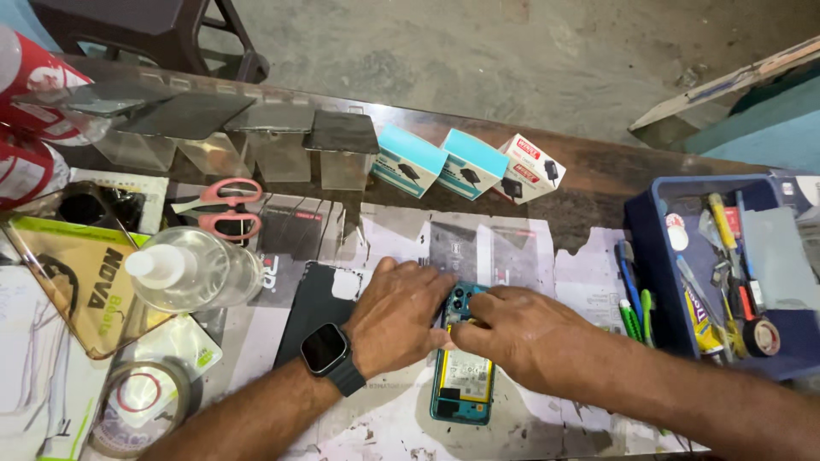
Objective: The person uses a screwdriver to remove screws from the back of a smartphone, then reassembles the device and tests the screen. The person handles the phone, screws, and screwdriver throughout the process.
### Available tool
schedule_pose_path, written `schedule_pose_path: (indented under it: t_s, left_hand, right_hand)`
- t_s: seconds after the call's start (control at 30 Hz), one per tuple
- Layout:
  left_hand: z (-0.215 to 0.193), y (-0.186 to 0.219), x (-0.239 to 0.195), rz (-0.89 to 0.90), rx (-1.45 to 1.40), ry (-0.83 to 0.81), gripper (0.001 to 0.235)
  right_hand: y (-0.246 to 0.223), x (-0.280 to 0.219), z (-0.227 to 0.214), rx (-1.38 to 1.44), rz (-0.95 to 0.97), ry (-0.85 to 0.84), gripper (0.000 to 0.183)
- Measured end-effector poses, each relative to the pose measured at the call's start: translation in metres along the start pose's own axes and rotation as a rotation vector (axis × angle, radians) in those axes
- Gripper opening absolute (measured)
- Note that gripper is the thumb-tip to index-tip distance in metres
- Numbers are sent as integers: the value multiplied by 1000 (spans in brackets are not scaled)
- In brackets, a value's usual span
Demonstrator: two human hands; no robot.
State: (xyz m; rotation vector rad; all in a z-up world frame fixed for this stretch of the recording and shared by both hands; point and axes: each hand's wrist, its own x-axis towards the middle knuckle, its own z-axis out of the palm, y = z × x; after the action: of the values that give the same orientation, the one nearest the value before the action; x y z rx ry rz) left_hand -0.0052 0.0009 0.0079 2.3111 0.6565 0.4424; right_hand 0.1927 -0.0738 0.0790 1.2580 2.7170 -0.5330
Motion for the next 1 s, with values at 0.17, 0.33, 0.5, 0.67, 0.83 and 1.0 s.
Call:
schedule_pose_path:
  t_s: [0.17, 0.33, 0.5, 0.67, 0.83, 1.0]
  left_hand:
    - [-2, 3, -1, -11, 32, -29, 65]
    - [-6, 3, 0, 5, 39, -19, 64]
    - [-1, 0, -2, 5, 36, -7, 62]
    - [-1, 0, -2, 11, 26, -10, 66]
    - [-2, 1, -2, 9, 25, -14, 64]
    - [-5, 2, 0, 15, 4, -27, 66]
  right_hand:
    - [5, -1, 6, -52, 209, 68, 19]
    - [11, -1, 5, 5, 230, 116, 19]
    - [7, 1, 2, -30, -2, 71, 13]
    - [-2, 2, -8, -41, -65, 131, 17]
    - [-7, 3, -5, 34, 290, -87, 21]
    - [-5, -1, -4, 13, 99, 58, 14]
